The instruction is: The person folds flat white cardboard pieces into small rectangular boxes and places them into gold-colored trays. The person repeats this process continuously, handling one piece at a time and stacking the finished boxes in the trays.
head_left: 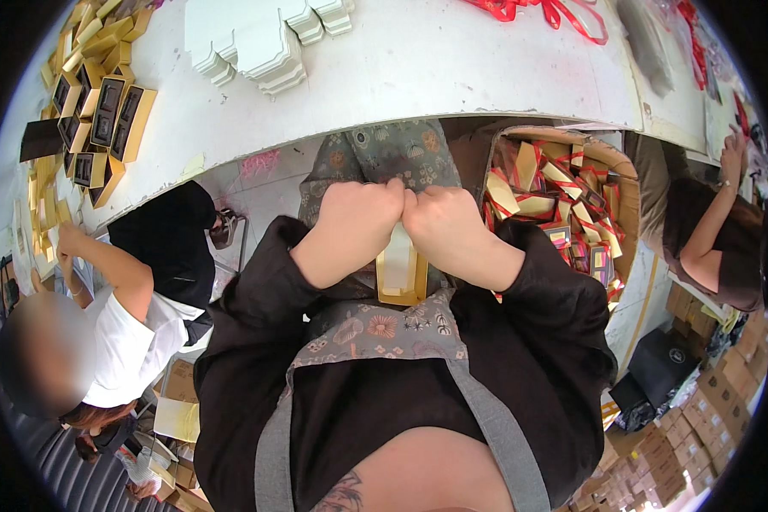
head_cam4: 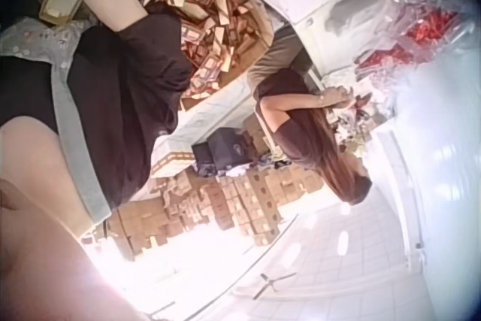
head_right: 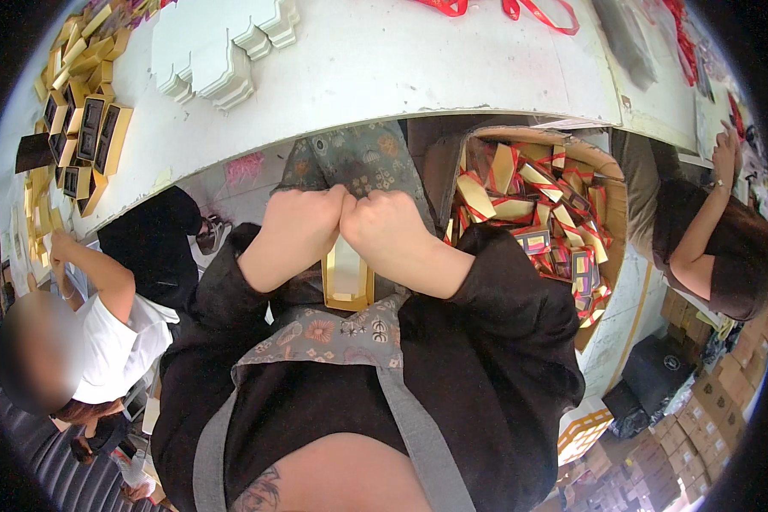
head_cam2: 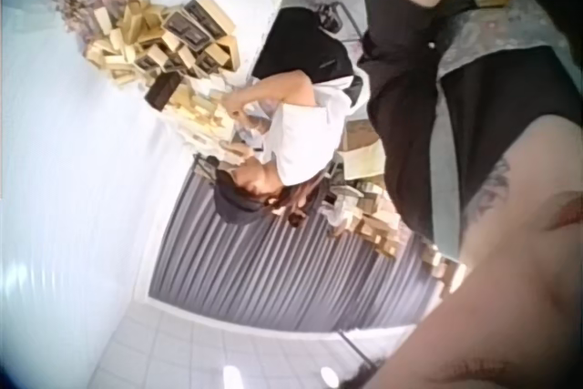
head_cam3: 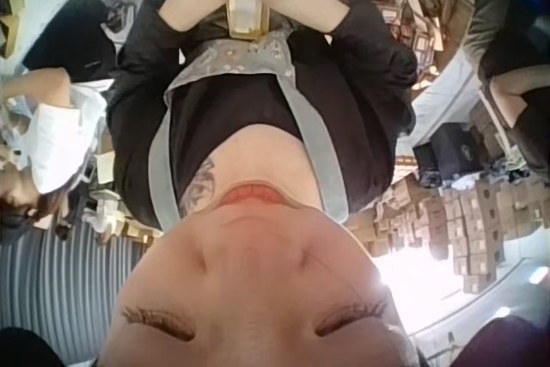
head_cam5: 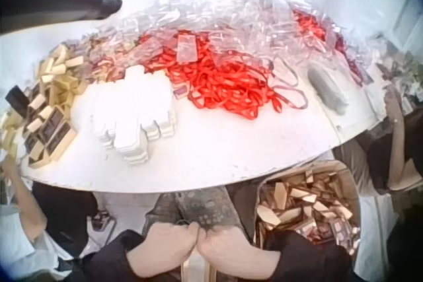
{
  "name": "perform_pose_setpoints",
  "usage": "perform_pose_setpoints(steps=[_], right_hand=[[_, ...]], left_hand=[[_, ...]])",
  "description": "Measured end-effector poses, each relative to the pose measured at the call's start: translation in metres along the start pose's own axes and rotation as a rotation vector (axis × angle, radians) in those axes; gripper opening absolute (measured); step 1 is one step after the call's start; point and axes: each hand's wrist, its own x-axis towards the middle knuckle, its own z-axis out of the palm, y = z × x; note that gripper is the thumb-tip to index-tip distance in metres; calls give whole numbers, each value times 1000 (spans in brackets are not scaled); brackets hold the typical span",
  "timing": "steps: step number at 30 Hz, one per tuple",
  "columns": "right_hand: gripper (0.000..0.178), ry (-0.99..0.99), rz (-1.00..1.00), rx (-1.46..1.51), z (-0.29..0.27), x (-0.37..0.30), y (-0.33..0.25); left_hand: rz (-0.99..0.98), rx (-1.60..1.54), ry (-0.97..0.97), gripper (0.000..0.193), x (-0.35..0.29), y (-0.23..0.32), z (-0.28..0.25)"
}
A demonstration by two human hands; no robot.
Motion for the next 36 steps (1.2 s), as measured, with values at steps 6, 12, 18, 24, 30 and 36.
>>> perform_pose_setpoints(steps=[6,12,18,24,30,36], right_hand=[[15,-20,11,-39,10,-5,-2],[14,137,127,273,5,-8,9],[54,478,966,420,71,-113,117],[53,1,746,-193,176,-157,200],[20,-510,708,-149,-18,-126,151],[54,945,476,1219,-194,-51,171]], left_hand=[[29,-37,-88,25,15,-2,-5],[-37,-253,-194,29,22,-7,-13],[-326,-1171,146,37,-34,-62,-115],[-190,-1542,962,53,-27,-111,-214],[-445,-728,917,61,-11,-134,-113],[-430,-244,921,83,21,-157,-76]])
